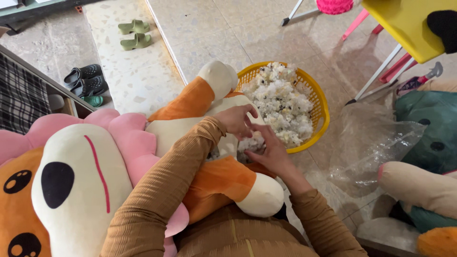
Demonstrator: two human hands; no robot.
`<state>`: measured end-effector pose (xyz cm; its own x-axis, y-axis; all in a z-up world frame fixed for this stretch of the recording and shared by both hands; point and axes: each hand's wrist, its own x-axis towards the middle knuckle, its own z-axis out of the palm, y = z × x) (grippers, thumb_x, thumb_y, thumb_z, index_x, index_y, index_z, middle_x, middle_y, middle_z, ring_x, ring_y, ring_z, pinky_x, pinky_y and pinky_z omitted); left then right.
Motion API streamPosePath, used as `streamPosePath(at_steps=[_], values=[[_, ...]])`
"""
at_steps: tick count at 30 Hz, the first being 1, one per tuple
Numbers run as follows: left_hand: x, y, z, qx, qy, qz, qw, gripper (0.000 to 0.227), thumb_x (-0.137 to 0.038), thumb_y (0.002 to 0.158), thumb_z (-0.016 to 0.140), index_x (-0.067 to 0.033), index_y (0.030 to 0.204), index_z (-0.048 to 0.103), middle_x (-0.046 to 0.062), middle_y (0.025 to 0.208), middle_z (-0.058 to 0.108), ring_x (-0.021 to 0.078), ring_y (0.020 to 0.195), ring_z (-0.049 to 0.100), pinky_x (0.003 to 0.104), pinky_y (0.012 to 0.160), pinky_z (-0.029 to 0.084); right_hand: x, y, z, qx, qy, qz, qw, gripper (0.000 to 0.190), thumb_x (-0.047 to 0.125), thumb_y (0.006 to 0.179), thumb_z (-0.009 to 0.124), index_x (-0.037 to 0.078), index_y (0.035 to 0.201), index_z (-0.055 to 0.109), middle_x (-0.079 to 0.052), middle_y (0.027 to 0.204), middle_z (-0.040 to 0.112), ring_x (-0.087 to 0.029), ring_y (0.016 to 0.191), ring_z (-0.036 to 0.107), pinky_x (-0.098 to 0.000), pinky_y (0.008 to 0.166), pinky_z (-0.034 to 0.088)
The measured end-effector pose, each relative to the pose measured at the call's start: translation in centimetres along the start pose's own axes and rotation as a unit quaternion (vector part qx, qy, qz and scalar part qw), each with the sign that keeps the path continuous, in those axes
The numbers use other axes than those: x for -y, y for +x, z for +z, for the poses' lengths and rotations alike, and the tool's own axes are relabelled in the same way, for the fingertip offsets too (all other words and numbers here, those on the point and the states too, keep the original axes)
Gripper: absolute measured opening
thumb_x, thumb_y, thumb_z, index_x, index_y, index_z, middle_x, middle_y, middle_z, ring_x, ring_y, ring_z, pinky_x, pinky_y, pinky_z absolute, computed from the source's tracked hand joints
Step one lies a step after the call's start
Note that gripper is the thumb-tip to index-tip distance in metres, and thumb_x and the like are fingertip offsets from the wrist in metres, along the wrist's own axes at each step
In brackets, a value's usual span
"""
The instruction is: The person sits on the floor and repeatedly takes handfuls of white stuffing from a yellow basket, then pushes the stuffing into an opening on the back of a large plush toy. The person continues this process throughout the clip.
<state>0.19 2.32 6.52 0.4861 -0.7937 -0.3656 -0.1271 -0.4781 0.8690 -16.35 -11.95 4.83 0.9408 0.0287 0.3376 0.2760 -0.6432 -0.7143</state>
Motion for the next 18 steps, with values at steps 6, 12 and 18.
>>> streamPosePath(at_steps=[6,12,18], values=[[1.3,0.4,0.1,0.018,0.138,-0.025,0.990,0.066,-0.027,0.065,0.090,-0.0078,0.121,0.063,0.011,0.108,0.072,0.0244,0.075,0.074,0.036,0.066,0.062,-5.0,-0.7,2.4,-0.038,0.112,0.143,0.983,0.028,0.010,0.090,0.079,0.009,0.118,0.074,-0.005,0.099,0.073,-0.014,0.072,0.063,-0.0277,0.059,0.049],[4.1,2.3,4.0,-0.082,0.265,0.062,0.959,0.049,-0.027,0.065,0.084,-0.0149,0.112,0.075,0.012,0.106,0.076,0.0301,0.098,0.071,0.042,0.088,0.056,-10.2,-2.0,1.4,-0.112,0.441,0.249,0.855,0.017,0.004,0.091,0.073,0.009,0.108,0.069,-0.005,0.094,0.072,-0.013,0.066,0.065,-0.0277,0.058,0.054],[4.7,2.8,3.1,-0.092,0.276,0.055,0.955,0.047,-0.026,0.065,0.082,-0.0154,0.110,0.076,0.012,0.107,0.074,0.0324,0.102,0.069,0.042,0.091,0.055,-14.2,-2.6,-1.7,-0.208,0.552,0.251,0.768,0.017,0.003,0.094,0.070,0.012,0.108,0.067,-0.004,0.096,0.070,-0.014,0.074,0.065,-0.0299,0.062,0.056]])
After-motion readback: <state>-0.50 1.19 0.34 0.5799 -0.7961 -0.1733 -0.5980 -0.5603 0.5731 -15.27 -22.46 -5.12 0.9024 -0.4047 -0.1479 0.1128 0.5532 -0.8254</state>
